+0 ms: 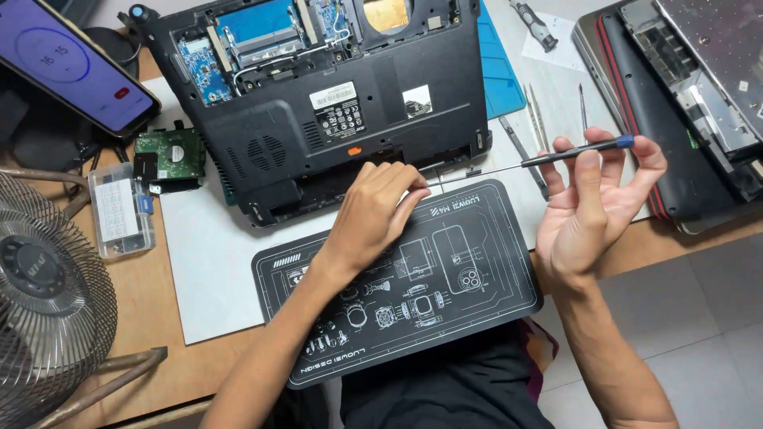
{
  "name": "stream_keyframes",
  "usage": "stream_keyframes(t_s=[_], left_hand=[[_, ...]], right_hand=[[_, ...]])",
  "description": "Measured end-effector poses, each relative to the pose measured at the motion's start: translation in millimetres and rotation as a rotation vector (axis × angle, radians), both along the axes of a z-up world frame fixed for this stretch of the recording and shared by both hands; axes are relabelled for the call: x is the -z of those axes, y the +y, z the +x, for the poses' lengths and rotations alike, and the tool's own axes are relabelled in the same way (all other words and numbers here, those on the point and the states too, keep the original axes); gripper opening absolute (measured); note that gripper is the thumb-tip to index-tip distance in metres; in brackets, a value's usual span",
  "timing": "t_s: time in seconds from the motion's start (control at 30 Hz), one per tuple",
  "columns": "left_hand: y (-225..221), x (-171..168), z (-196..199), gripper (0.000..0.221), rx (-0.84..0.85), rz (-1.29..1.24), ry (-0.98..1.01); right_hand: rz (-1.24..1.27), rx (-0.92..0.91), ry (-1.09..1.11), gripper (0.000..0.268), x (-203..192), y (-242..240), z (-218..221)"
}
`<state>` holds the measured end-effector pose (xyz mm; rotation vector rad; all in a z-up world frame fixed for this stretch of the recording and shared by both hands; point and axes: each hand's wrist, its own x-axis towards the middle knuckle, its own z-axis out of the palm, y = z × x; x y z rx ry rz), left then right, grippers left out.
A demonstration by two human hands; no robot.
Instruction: The person disassembles a laptop by removing the top panel, detaching the internal keyboard, and using a screwdriver to remove internal screws and components.
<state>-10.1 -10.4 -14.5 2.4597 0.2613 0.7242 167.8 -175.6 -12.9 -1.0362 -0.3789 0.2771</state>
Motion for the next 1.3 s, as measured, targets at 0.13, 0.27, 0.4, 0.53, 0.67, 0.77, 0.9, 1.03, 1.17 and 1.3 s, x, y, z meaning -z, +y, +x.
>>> stream_keyframes(t_s=[0.13, 0.27, 0.4, 0.53, 0.67, 0.77, 0.9, 1.03, 1.17, 1.3], left_hand=[[-5, 1, -6, 0.004, -0.077, -0.006, -0.031], [-14, 1, -6, 0.014, -0.146, 0.010, -0.121], [-20, 1, -4, 0.016, -0.156, -0.019, -0.137], [-9, 7, -7, 0.027, -0.165, -0.033, -0.085], [10, 3, -21, 0.025, -0.293, -0.081, -0.132], [14, -12, -27, 0.023, -0.328, -0.173, -0.204], [13, -1, -24, 0.016, -0.341, -0.135, -0.265], [7, 16, -20, 0.015, -0.296, -0.091, -0.196], [3, 34, -15, 0.014, -0.251, -0.058, -0.137], [0, 44, -14, 0.014, -0.238, -0.020, -0.096]], right_hand=[[-0.006, 0.002, -0.013, 0.036, -4, 1, -6], [-0.063, -0.034, -0.032, 0.036, -5, 4, -15], [-0.068, -0.056, -0.021, 0.035, -6, 9, -32], [-0.021, 0.015, -0.234, 0.037, -6, 12, -43], [0.082, 0.092, -0.674, 0.045, 6, 12, -42], [0.049, 0.037, -0.862, 0.043, 15, 5, -43], [0.149, 0.119, -0.938, 0.043, 18, 19, -51], [0.150, 0.070, -0.982, 0.042, 18, 23, -53], [0.160, 0.047, -0.993, 0.042, 23, 24, -52], [0.183, 0.010, -1.034, 0.040, 24, 25, -52]])
